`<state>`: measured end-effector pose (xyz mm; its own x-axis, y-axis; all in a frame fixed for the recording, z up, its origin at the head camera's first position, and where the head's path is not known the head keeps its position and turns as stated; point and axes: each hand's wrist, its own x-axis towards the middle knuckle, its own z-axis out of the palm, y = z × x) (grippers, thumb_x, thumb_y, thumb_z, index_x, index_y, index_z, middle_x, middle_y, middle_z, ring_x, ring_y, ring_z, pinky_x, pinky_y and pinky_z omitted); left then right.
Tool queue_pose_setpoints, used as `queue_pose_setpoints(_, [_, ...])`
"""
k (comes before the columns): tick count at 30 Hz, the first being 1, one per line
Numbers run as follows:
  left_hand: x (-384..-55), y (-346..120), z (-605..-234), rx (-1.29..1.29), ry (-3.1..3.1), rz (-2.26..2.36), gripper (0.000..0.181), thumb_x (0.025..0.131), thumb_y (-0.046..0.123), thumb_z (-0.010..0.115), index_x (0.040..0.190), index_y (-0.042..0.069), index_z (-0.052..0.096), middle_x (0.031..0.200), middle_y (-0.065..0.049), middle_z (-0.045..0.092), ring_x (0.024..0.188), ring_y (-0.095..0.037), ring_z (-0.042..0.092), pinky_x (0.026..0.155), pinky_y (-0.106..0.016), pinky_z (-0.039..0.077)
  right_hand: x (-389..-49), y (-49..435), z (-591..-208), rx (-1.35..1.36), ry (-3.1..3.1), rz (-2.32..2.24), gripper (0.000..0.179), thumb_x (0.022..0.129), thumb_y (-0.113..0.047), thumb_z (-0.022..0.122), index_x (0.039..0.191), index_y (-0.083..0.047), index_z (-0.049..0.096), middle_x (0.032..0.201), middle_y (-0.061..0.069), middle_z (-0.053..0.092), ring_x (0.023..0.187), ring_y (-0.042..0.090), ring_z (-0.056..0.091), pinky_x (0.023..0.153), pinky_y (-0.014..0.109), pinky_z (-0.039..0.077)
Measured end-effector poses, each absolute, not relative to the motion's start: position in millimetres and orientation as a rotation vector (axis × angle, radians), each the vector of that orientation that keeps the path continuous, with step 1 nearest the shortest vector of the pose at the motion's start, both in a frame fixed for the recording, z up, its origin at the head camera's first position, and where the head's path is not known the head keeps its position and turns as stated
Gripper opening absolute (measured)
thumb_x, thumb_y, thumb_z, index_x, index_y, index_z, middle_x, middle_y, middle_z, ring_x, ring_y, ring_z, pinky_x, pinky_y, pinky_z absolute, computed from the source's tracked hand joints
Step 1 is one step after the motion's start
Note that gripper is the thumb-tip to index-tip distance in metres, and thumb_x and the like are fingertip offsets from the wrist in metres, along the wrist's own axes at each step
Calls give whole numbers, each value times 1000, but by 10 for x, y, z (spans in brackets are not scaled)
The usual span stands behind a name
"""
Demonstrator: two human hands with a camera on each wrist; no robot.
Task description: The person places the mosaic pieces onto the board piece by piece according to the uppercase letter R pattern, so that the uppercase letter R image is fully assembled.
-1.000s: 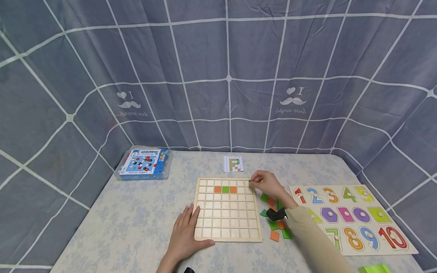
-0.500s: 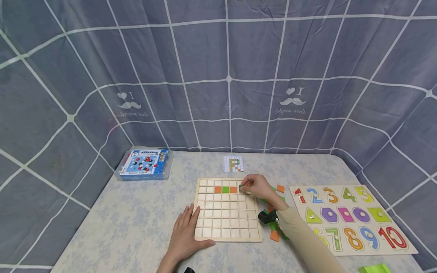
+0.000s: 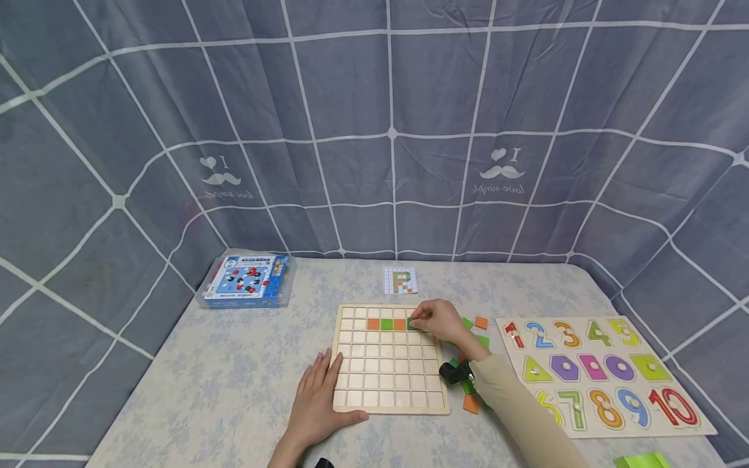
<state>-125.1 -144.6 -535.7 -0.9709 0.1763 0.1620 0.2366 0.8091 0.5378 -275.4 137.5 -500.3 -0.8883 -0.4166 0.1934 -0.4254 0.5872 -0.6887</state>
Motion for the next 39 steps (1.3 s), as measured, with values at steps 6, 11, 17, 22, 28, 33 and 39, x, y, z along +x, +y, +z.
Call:
queue_pose_setpoints(6, [-1250,-1444,-5346,-330,-2894,-877,116,62,71,72,148,5,32,151,-21,26,140,-37,15,108,-54,15,-2762,1361,-4997,699,-2838,1152,4,83,-15,75,84,-12,73,72,-10,63,63,8,56,62,30,47])
queue_pose_setpoints(11, [-1250,-1448,-5353,-329,-2895,-879,116,62,71,72,148,5,32,151,-21,26,140,-36,14,108,-54,14,-2751,1354,-4988,702,-2845,1130,3,83,-14,75,85,-12,74,73,-10,63,62,7,54,61,29,46])
queue_pose_setpoints(17, [-1243,-1445,-5342,-333,-2883,-887,116,62,71,72,148,5,32,150,-22,26,140,-37,15,108,-54,15,-2748,1345,-4985,682,-2858,1039,4,85,-14,73,85,-12,76,70,-10,63,56,6,51,54,28,43])
queue_pose_setpoints(22, [-1238,-1445,-5339,-340,-2859,-880,115,61,69,74,147,4,34,149,-23,27,139,-38,17,106,-55,17,-2749,1329,-4974,675,-2861,971,5,84,-17,74,80,-15,76,66,-12,61,53,5,49,55,28,43])
queue_pose_setpoints(28, [-1230,-1448,-5335,-349,-2848,-877,114,62,68,74,146,2,35,148,-24,29,138,-40,19,105,-57,18,-2736,1318,-4972,665,-2862,927,10,83,-19,75,73,-19,74,63,-14,59,53,6,49,60,32,43])
queue_pose_setpoints(33, [-1234,-1446,-5334,-328,-2882,-888,115,62,70,73,147,4,34,150,-21,26,140,-37,16,107,-54,16,-2739,1313,-4993,632,-2869,889,15,82,-22,76,68,-21,70,61,-15,56,65,10,50,74,41,43])
queue_pose_setpoints(39, [-1245,-1450,-5344,-323,-2893,-879,115,61,70,73,148,5,33,151,-21,26,140,-36,15,107,-54,16,-2749,1323,-5018,620,-2886,886,16,83,-23,75,68,-23,69,62,-16,56,72,13,49,81,45,40])
